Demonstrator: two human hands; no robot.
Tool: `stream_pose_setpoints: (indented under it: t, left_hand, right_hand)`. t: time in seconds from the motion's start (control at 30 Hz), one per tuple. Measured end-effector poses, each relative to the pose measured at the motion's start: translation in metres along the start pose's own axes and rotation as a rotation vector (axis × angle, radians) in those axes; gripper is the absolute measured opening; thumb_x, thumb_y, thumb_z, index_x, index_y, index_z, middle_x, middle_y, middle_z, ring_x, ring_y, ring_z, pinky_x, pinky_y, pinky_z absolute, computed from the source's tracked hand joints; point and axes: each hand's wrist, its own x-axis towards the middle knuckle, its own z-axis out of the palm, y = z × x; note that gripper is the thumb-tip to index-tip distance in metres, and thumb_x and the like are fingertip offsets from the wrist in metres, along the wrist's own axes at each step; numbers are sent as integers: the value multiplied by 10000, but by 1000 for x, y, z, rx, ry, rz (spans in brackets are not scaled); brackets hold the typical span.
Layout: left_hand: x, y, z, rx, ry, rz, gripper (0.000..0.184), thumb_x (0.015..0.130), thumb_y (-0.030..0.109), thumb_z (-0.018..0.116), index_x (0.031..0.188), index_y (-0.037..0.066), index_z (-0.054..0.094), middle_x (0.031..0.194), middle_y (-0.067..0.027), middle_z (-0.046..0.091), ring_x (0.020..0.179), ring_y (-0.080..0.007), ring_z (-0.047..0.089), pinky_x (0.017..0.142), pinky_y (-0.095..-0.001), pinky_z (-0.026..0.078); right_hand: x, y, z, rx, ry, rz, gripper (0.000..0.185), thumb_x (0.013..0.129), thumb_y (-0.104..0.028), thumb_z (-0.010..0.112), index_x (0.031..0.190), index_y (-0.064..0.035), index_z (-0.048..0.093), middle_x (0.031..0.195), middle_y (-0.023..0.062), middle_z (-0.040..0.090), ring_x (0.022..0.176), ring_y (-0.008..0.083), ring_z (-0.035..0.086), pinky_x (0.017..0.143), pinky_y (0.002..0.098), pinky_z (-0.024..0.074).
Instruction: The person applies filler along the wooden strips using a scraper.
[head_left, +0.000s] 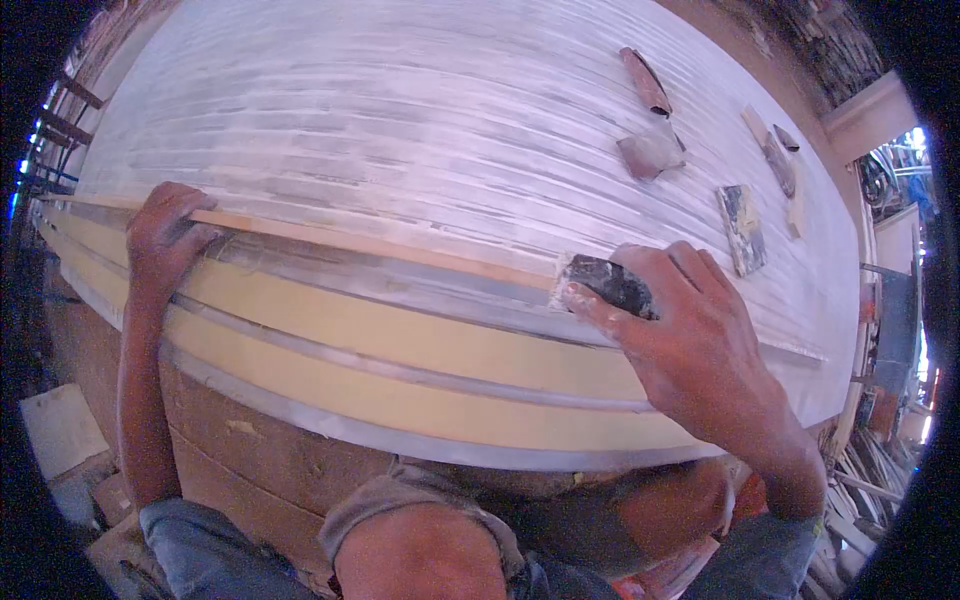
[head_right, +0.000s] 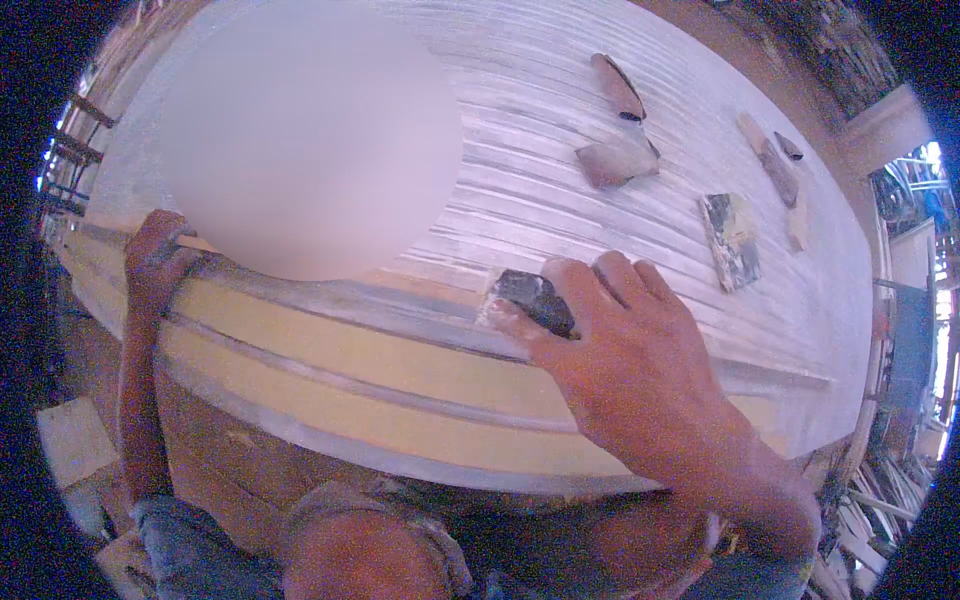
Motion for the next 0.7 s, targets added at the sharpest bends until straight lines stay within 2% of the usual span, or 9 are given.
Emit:
stream_pose_setpoints:
  t: [0.1,0.13,0.17,0.23,0.37,0.4,0.47,0.6,0.7]
  left_hand:
    - [0,3,0,-50,-5,-62,374,654,34,806,1022,39,739,1026,-115,720,987,-297,690,895,-394,551]
    - [-1,4,1,-76,1,-114,378,653,34,807,1025,38,739,1026,-115,720,985,-297,690,894,-391,549]
    - [-1,2,1,-74,2,-113,378,653,34,807,1025,38,739,1026,-115,720,985,-297,690,894,-391,549]
    - [-1,-2,1,-105,14,-5,383,653,33,807,1029,39,739,1022,-118,719,984,-299,689,894,-391,547]
    - [-1,3,0,-105,33,4,385,650,29,810,1028,39,735,1015,-118,719,986,-304,687,892,-392,546]
    - [1,7,-1,-96,30,8,391,642,29,814,1024,43,735,1007,-116,719,982,-305,687,886,-394,547]
    - [-1,9,-3,-95,22,8,397,634,30,819,1021,47,734,998,-115,719,979,-306,687,881,-395,549]
    - [2,7,0,10,45,42,417,614,25,822,1021,57,734,993,-108,718,968,-301,688,872,-395,553]
    - [0,6,-1,-19,27,3,423,612,15,816,1026,57,737,996,-107,719,974,-295,690,876,-390,554]
  right_hand:
    - [-3,2,-4,30,-16,30,453,860,-128,657,1308,-187,684,1192,143,609,1057,334,591,925,453,490]
    - [2,-1,-2,222,46,44,485,845,-80,678,1319,-181,689,1216,144,624,1072,336,611,928,451,502]
    - [8,-4,1,415,107,57,520,830,-32,699,1329,-176,693,1240,145,640,1088,338,630,932,449,515]
    - [22,-13,14,475,121,42,535,836,-13,695,1347,-171,679,1252,142,646,1107,345,633,951,447,514]
    - [40,-14,28,588,75,44,526,854,3,687,1355,-153,667,1248,154,652,1118,368,635,962,440,517]
    - [41,-14,27,591,67,40,526,854,3,687,1355,-153,667,1248,154,652,1118,368,635,962,440,517]
    - [39,-10,18,373,36,36,429,906,-90,607,1330,-139,650,1096,163,648,997,361,647,892,447,530]
    - [32,-4,6,244,-101,169,409,888,-70,600,1287,-128,669,1067,157,620,979,361,630,890,462,518]
    - [38,-11,1,187,45,166,462,841,-47,687,1292,-146,699,1144,141,622,1011,350,615,891,458,509]
